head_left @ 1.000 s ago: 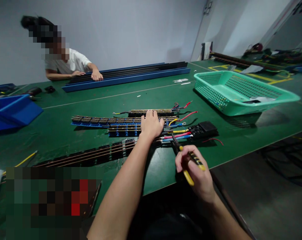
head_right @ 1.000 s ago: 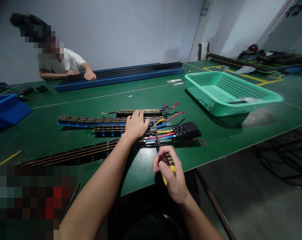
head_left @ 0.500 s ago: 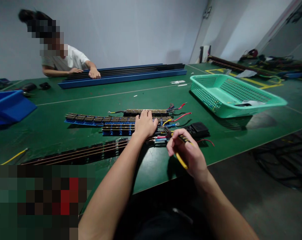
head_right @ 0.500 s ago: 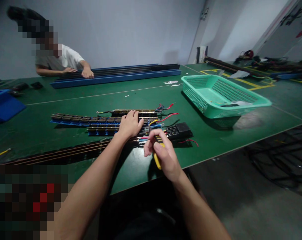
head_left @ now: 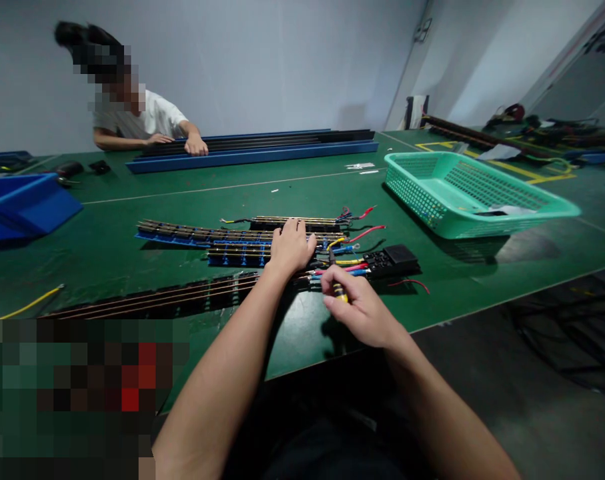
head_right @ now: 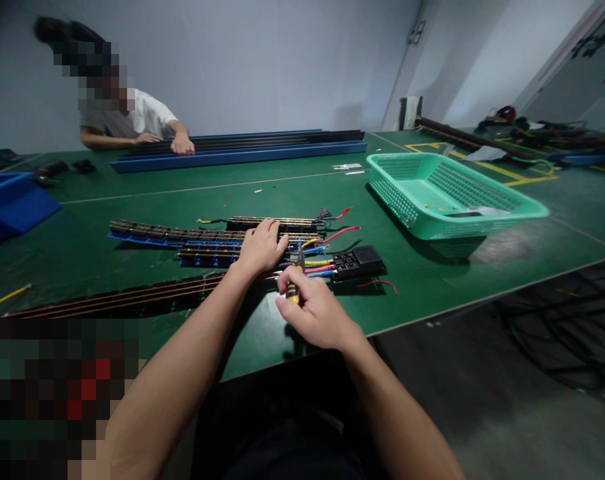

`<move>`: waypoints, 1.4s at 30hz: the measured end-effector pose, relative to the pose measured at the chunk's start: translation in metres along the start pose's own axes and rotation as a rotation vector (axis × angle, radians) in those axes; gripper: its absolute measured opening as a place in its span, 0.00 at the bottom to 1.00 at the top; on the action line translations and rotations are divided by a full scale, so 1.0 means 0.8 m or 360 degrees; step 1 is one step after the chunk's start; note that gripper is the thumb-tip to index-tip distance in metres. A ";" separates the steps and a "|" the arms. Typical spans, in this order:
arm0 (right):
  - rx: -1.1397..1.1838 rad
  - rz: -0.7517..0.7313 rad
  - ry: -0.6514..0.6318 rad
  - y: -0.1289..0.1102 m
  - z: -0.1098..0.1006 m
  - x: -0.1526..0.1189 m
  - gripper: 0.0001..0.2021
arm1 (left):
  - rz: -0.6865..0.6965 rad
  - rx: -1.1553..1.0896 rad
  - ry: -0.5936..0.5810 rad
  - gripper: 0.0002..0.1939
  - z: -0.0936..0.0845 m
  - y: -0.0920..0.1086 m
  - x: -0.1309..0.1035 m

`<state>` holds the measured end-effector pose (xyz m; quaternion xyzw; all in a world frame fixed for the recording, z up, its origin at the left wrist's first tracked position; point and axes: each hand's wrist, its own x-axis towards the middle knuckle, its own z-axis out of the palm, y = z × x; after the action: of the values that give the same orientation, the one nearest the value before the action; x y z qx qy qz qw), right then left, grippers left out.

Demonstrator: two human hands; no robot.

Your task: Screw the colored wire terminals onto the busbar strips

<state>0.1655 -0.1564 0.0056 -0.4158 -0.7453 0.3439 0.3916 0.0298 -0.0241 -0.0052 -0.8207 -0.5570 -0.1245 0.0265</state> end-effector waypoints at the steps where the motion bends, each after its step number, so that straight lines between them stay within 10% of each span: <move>1: -0.0222 -0.0019 -0.0091 -0.003 0.001 0.002 0.04 | 0.0001 -0.0003 0.0000 0.25 -0.001 0.000 0.000; 5: -0.0532 0.0005 -0.0261 -0.006 0.014 0.006 0.05 | -0.0007 -0.0015 -0.0004 0.25 -0.002 0.000 -0.002; 12: 0.0405 -0.0063 0.0405 -0.002 0.020 -0.003 0.07 | -0.0007 -0.0035 -0.0005 0.25 -0.002 -0.001 -0.002; 20: 0.0629 -0.0230 0.0660 -0.036 -0.015 -0.009 0.16 | -0.0005 -0.0047 0.0009 0.23 -0.002 -0.001 -0.002; 34: 0.0733 0.0009 0.0540 0.013 -0.078 0.021 0.29 | -0.0001 -0.0025 -0.0041 0.23 -0.003 -0.001 0.000; 42: 0.0116 0.0026 0.0303 0.028 -0.067 0.036 0.15 | 0.0004 -0.0047 -0.0042 0.23 -0.003 -0.001 0.001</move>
<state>0.2097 -0.1113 0.0196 -0.4382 -0.6884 0.3328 0.4727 0.0290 -0.0232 -0.0027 -0.8233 -0.5544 -0.1218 0.0074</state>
